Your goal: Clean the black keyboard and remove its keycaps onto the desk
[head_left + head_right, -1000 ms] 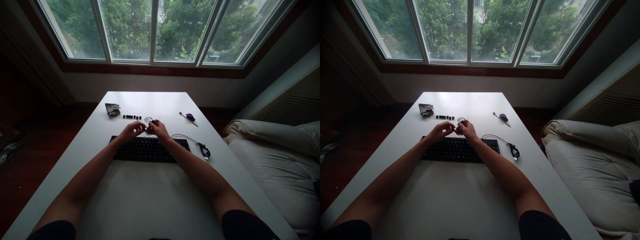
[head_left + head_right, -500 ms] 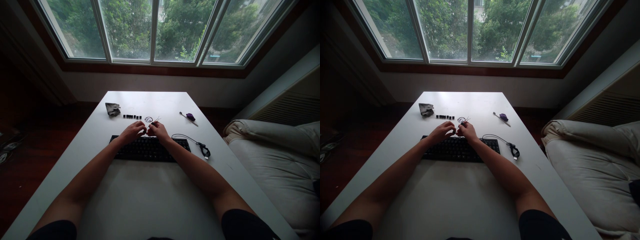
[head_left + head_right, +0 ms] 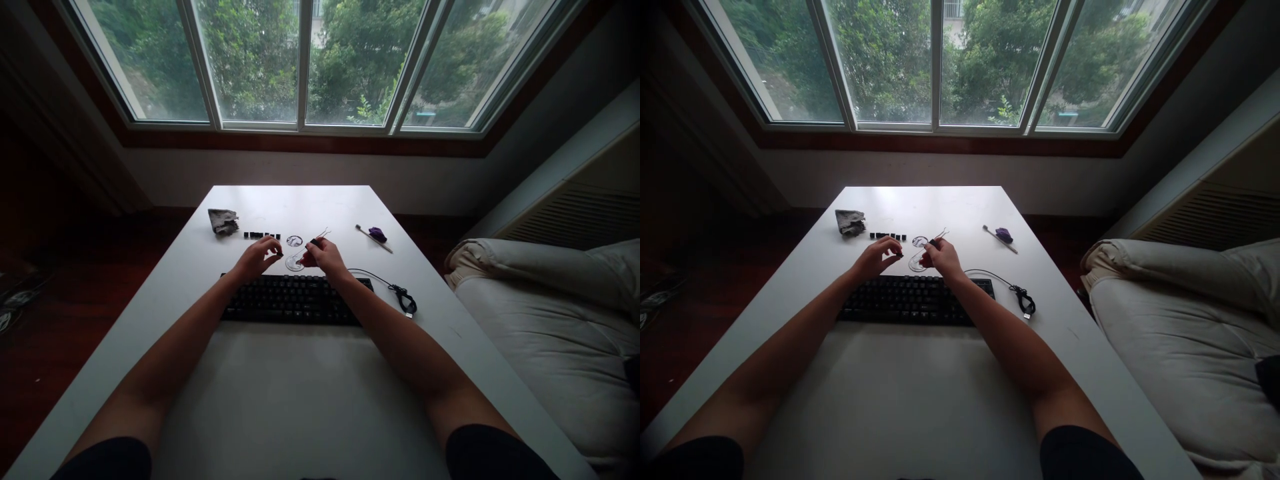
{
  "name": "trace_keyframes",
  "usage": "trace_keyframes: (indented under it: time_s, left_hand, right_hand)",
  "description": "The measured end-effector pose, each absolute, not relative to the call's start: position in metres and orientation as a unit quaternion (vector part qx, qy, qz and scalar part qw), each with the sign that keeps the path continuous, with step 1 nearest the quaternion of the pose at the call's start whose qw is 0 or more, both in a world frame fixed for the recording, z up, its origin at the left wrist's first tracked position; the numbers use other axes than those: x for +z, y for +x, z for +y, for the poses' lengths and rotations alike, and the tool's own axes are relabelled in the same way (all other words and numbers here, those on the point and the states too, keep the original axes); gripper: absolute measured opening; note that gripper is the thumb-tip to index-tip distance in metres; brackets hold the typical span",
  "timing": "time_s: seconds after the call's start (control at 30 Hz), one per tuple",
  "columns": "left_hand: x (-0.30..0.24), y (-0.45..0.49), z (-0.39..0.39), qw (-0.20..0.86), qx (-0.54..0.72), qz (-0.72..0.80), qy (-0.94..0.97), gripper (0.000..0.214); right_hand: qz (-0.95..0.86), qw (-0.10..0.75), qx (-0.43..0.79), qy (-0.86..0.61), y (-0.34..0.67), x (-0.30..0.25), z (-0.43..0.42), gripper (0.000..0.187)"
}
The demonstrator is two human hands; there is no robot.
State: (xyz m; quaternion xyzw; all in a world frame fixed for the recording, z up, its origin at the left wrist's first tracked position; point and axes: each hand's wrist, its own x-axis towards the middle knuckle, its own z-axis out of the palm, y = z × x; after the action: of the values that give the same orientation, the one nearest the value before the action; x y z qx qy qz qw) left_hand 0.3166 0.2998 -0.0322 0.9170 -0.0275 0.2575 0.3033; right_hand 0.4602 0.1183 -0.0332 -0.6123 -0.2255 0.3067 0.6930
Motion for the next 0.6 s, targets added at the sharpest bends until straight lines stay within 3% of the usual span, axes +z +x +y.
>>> trace_keyframes:
  time_s: [0.4, 0.6]
  left_hand:
    - [-0.044, 0.399, 0.349, 0.251, 0.189, 0.084, 0.946, 0.018]
    - [-0.054, 0.438, 0.355, 0.171, 0.144, 0.129, 0.966, 0.015]
  right_hand:
    - [-0.206, 0.695, 0.281, -0.629, 0.492, -0.041, 0.05, 0.023]
    - [-0.22, 0.695, 0.286, -0.622, 0.495, -0.046, 0.051, 0.024]
